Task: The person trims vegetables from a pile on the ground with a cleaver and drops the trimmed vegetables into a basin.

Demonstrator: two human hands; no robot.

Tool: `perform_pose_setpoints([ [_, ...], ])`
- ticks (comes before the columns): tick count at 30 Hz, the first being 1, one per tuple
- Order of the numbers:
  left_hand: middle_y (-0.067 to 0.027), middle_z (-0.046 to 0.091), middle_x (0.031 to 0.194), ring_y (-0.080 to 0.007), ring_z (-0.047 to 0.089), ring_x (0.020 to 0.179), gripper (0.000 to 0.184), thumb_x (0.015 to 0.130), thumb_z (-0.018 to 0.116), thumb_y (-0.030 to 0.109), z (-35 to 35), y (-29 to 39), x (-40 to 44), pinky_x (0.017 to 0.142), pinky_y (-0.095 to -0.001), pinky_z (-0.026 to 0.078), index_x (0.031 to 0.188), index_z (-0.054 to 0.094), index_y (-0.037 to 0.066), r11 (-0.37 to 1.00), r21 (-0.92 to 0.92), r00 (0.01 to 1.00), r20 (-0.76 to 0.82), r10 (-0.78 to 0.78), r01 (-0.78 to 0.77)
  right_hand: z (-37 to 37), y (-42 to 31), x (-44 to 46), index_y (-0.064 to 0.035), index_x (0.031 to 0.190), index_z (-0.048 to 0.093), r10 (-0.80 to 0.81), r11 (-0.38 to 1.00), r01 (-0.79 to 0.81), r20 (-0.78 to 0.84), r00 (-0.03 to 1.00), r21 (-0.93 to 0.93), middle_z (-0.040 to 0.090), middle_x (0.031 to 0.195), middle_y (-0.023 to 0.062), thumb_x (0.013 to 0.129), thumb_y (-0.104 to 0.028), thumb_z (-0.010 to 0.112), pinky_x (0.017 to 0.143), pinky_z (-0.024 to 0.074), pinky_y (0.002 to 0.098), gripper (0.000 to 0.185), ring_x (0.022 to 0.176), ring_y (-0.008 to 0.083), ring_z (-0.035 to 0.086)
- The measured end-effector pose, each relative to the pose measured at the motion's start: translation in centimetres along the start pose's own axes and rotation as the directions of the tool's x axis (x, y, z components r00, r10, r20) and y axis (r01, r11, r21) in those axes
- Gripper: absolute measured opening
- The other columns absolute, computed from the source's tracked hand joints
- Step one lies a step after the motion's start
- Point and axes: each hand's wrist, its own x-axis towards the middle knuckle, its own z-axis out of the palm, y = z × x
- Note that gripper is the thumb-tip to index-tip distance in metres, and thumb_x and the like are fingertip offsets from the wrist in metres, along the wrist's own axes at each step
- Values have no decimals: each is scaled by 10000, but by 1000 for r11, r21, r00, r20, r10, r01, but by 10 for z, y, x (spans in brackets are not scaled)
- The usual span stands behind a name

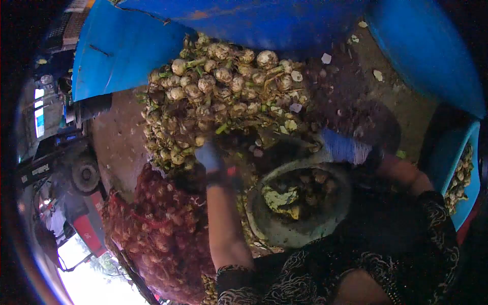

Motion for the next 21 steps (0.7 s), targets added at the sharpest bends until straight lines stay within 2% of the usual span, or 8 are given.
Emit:
perform_pose_setpoints([
  [2, -42, 598, 824, -142, 564, 667, 419, 704, 691, 120, 10, -8, 9, 589, -277, 474, 1075, 528, 11, 998, 21, 997, -41, 59, -58, 1, 2, -1, -3, 984, 603, 140, 974, -153, 88, 986, 167, 635, 883, 126, 706, -260, 734, 666, 489, 352, 400, 787, 186, 603],
  [8, -27, 595, 798, -123, 558, 661, 352, 723, 670, 113, 10, 4, -46, 576, -234, 462, 1032, 537, 7, 961, -71, 964, 0, 267, -266, -5, -11, -5, 3, 1009, 572, -33, 985, 42, -52, 998, 168, 614, 859, 152, 686, -292, 698, 688, 457, 351, 455, 808, 151, 563],
  [12, -37, 605, 840, -136, 572, 710, 388, 671, 690, 79, 14, 24, -104, 614, -247, 477, 1013, 527, -3, 917, 75, 904, 219, 368, -391, -2, -18, -1, -20, 940, 584, -189, 957, 136, -198, 962, -255, 601, 785, 161, 672, -342, 680, 641, 464, 385, 430, 738, 250, 597],
  [14, -90, 608, 1001, -210, 602, 855, 283, 843, 522, 123, 22, 26, -126, 721, -303, 500, 1106, 538, 22, 931, -125, 838, 407, 362, -342, -3, -26, -1, -25, 920, 578, -340, 868, 225, -199, 919, -442, 594, 790, 167, 672, -389, 662, 639, 469, 404, 448, 737, 304, 595],
  [16, -85, 607, 960, -197, 597, 811, 378, 768, 612, 126, 31, 18, -145, 703, -290, 503, 1112, 510, 7, 919, -163, 810, 436, 393, -358, -14, -65, -6, -63, 881, 566, -273, 834, 200, -70, 959, -515, 567, 719, 145, 688, -376, 627, 582, 456, 426, 372, 674, 347, 570],
  [19, -150, 562, 1096, -256, 572, 948, 647, 783, 613, 317, 20, -3, -151, 875, -352, 455, 1281, 369, -18, 995, -92, 790, 606, 93, -46, -18, -78, -11, -100, 721, 546, -471, 778, 350, -115, 875, -522, 516, 611, 98, 684, -357, 678, 503, 417, 376, 291, 565, 299, 545],
  [20, -174, 476, 1204, -276, 500, 1063, 675, 825, 522, 377, 15, -6, -158, 956, -377, 370, 1327, 289, -8, 812, -200, 607, 763, -221, 548, -18, -80, -12, -100, 721, 546, -467, 779, 344, -120, 876, -524, 516, 611, 98, 684, -357, 678, 503, 417, 376, 291, 565, 299, 545],
  [21, -186, 433, 1259, -285, 464, 1120, 689, 846, 476, 407, 17, -2, -165, 997, -389, 327, 1350, 249, -3, 591, -202, 438, 851, -290, 781, -17, -81, -14, -108, 693, 527, -492, 769, 356, -136, 860, -530, 515, 610, 102, 673, -369, 675, 503, 415, 380, 301, 570, 300, 546],
])
